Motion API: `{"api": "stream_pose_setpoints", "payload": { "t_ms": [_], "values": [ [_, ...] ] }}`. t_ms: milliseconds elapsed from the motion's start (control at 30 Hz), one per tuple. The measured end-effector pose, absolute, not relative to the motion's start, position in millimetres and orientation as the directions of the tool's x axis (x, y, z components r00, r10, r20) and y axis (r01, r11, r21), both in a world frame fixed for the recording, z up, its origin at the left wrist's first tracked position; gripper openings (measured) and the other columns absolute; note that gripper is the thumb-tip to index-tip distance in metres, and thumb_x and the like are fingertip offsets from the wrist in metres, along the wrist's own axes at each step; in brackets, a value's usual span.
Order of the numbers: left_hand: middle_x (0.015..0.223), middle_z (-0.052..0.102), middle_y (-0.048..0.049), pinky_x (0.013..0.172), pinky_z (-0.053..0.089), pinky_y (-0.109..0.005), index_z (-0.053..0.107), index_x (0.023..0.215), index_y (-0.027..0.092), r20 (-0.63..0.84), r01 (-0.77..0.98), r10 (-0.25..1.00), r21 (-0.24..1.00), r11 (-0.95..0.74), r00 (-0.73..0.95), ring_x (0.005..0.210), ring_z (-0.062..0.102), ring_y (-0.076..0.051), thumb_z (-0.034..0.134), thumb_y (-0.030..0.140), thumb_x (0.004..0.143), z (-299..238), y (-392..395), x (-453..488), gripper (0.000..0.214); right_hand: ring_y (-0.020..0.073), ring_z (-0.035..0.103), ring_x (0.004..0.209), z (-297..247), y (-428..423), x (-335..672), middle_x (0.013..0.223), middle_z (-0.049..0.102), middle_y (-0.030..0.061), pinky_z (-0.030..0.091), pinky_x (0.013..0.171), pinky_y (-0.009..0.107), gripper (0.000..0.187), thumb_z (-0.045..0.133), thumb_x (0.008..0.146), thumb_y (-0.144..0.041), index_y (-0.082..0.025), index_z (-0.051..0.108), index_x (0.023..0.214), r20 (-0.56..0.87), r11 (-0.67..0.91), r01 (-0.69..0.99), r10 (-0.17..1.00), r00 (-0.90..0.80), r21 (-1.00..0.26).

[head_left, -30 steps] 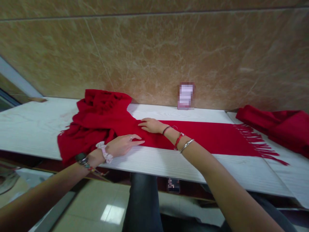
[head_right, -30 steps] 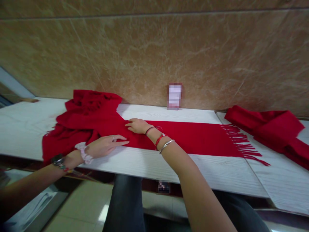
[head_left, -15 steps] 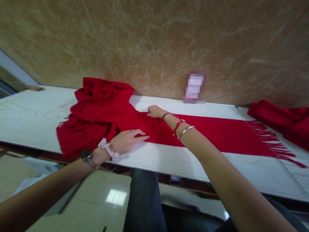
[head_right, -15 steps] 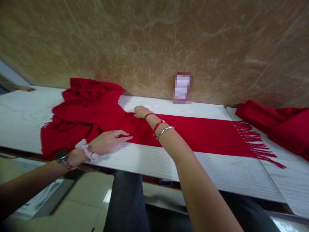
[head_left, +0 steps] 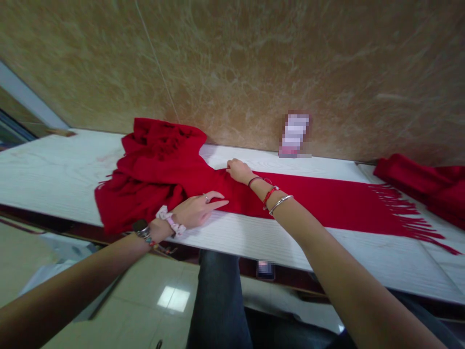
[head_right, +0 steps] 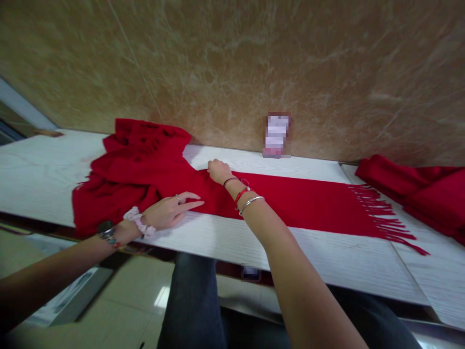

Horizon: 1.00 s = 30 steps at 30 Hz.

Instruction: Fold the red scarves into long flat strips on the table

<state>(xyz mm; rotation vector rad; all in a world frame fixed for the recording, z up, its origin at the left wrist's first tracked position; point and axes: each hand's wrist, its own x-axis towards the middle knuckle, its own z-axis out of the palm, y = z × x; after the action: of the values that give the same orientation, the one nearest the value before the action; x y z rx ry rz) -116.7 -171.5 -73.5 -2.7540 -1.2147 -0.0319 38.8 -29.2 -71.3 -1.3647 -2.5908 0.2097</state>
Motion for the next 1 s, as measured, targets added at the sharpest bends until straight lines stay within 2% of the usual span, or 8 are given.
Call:
{"api": "stream_pose_setpoints", "payload": {
  "t_ms": [133, 300, 467, 567, 700, 800, 900, 1000],
  "values": [
    [0.127, 0.043, -0.0093, 0.082, 0.047, -0.025, 0.047, 0.124, 0.016, 0.137, 0.779, 0.767, -0.09, -0.621, 0.627, 0.098, 0.054, -0.015, 0.038, 0.007, 0.074, -77, -170, -117, 0.051, 0.018, 0.053, 0.101, -67, -29, 52, 0.111, 0.056, 0.0113, 0.042, 0.083, 0.028, 0.026, 0.041, 0.088, -0.025, -0.014, 0.055, 0.106, 0.12, 0.577, 0.785, 0.816, -0.566, -0.226],
    [0.127, 0.049, -0.0072, 0.093, 0.041, -0.029, 0.05, 0.122, 0.014, 0.088, 0.761, 0.757, -0.114, -0.639, 0.648, 0.11, 0.05, -0.016, 0.034, 0.008, 0.077, -77, -170, -117, 0.048, 0.0188, 0.055, 0.098, -67, -29, 64, 0.108, 0.059, 0.0121, 0.042, 0.082, 0.029, 0.022, 0.044, 0.086, -0.023, -0.014, 0.059, 0.1, 0.101, 0.57, 0.795, 0.821, -0.562, -0.206],
    [0.134, 0.042, -0.0055, 0.089, 0.043, -0.027, 0.043, 0.128, 0.016, -0.042, 0.737, 0.753, -0.177, -0.653, 0.657, 0.109, 0.052, -0.014, 0.032, 0.009, 0.079, -73, -170, -116, 0.05, 0.0215, 0.055, 0.098, -72, -30, 66, 0.106, 0.058, 0.0151, 0.043, 0.079, 0.032, 0.023, 0.04, 0.086, -0.017, -0.013, 0.056, 0.103, 0.129, 0.533, 0.825, 0.846, -0.518, -0.189],
    [0.136, 0.041, -0.0048, 0.083, 0.046, -0.026, 0.042, 0.129, 0.018, -0.063, 0.731, 0.755, -0.208, -0.649, 0.652, 0.105, 0.055, -0.015, 0.032, 0.01, 0.08, -72, -170, -115, 0.05, 0.0231, 0.054, 0.101, -75, -31, 64, 0.109, 0.056, 0.0163, 0.043, 0.08, 0.035, 0.026, 0.036, 0.088, -0.018, -0.012, 0.054, 0.106, 0.164, 0.524, 0.829, 0.851, -0.499, -0.196],
    [0.134, 0.043, -0.0041, 0.071, 0.049, -0.026, 0.047, 0.126, 0.022, 0.042, 0.756, 0.768, -0.215, -0.618, 0.64, 0.091, 0.06, -0.015, 0.034, 0.014, 0.08, -72, -172, -115, 0.048, 0.0224, 0.049, 0.106, -74, -36, 66, 0.114, 0.054, 0.0133, 0.042, 0.084, 0.037, 0.03, 0.033, 0.09, -0.024, -0.015, 0.051, 0.112, 0.203, 0.543, 0.809, 0.838, -0.506, -0.224],
    [0.126, 0.049, -0.0081, 0.074, 0.049, -0.03, 0.053, 0.12, 0.021, 0.166, 0.773, 0.756, -0.192, -0.605, 0.633, 0.088, 0.059, -0.017, 0.036, 0.02, 0.081, -72, -174, -115, 0.042, 0.0216, 0.043, 0.114, -71, -46, 77, 0.123, 0.049, 0.0108, 0.038, 0.091, 0.039, 0.034, 0.037, 0.089, -0.03, -0.017, 0.046, 0.12, 0.261, 0.597, 0.75, 0.801, -0.539, -0.286],
    [0.127, 0.047, -0.0099, 0.091, 0.04, -0.039, 0.055, 0.118, 0.019, 0.216, 0.758, 0.727, -0.188, -0.624, 0.652, 0.111, 0.047, -0.024, 0.041, 0.027, 0.082, -72, -172, -116, 0.039, 0.0207, 0.037, 0.12, -70, -67, 100, 0.13, 0.044, 0.0106, 0.031, 0.098, 0.044, 0.041, 0.035, 0.089, -0.034, -0.018, 0.041, 0.127, 0.318, 0.646, 0.687, 0.763, -0.563, -0.333],
    [0.138, 0.035, -0.0098, 0.103, 0.026, -0.044, 0.048, 0.125, 0.018, 0.122, 0.75, 0.742, -0.173, -0.638, 0.659, 0.128, 0.025, -0.028, 0.04, 0.03, 0.083, -74, -167, -116, 0.044, 0.0264, 0.027, 0.128, -73, -95, 131, 0.139, 0.033, 0.012, 0.023, 0.1, 0.055, 0.054, 0.033, 0.088, -0.047, -0.02, 0.032, 0.134, 0.257, 0.653, 0.709, 0.757, -0.601, -0.265]
  ]
}}
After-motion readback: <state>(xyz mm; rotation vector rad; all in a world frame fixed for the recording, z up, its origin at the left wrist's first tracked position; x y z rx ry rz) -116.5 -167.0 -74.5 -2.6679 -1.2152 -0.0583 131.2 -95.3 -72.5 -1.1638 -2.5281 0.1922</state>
